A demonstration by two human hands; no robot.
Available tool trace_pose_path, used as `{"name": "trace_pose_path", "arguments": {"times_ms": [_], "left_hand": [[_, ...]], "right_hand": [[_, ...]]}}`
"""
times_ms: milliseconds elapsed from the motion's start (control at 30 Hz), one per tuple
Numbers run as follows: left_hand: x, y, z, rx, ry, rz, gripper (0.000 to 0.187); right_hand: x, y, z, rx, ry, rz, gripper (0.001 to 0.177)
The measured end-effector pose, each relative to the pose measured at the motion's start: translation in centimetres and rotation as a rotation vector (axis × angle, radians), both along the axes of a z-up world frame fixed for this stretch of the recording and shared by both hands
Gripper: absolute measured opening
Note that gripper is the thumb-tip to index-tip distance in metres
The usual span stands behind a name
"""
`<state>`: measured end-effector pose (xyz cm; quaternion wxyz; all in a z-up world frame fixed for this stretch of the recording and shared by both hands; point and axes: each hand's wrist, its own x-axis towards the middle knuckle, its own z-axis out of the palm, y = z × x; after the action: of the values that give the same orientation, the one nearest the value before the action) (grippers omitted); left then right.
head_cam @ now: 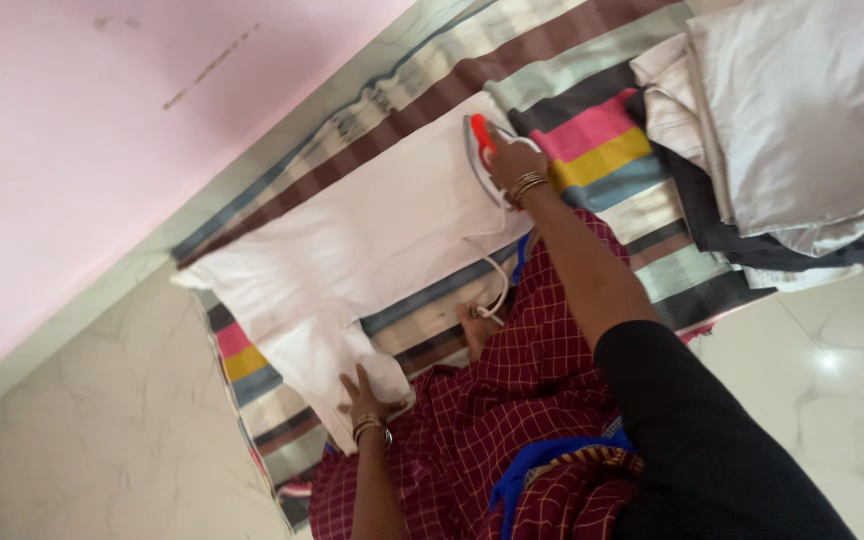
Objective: The person irons a white shirt laid out on a striped mat on the floor. They use a red electric iron to smooth the fabric, repeatedly moving the iron over the shirt and adjusting it with their hands.
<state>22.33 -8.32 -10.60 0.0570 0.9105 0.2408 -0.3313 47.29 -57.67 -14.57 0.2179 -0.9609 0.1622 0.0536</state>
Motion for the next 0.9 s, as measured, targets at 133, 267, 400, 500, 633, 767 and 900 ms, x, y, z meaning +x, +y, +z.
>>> {"name": "trace_pose_path", "arguments": {"times_ms": [133,267,400,500,633,767,900], "left_hand": [[-0.5,0.9,-1.9,-0.074,-0.079,0.027,0.149],[-2.0,1.3,-3.6,-0.068,-0.139,-0.002,0.144],[-3.2,0.7,-5.3,-0.062,-0.167,0.031,0.135],[-3.9,0.4,-5.8,-0.030,-0.184,0.027,0.124],[-4.7,-1.0,-6.1,-0.026,-0.182,0.018,0.111],[-5.6,-1.2,-5.8,0.035,-0.047,0.041,0.104],[-5.6,-0.6,-5.3,0.130,-0.109,-0.027,0.098]], "right_hand": [[-4.0,-2.0,2.5,0.125,-0.082,0.179,0.065],[-6.5,-1.6,4.4,0.083,-0.013,0.369,0.077],[-6.6,1.7,4.5,0.029,0.046,0.504,0.073],[-6.2,5.9,4.5,-0.027,0.005,0.672,0.072],[-6.1,11.2,5.0,-0.091,0.098,0.797,0.076],[-6.1,12.3,5.2,-0.156,0.120,0.845,0.076],[-6.1,9.7,4.8,-0.113,0.064,0.756,0.076]]}}
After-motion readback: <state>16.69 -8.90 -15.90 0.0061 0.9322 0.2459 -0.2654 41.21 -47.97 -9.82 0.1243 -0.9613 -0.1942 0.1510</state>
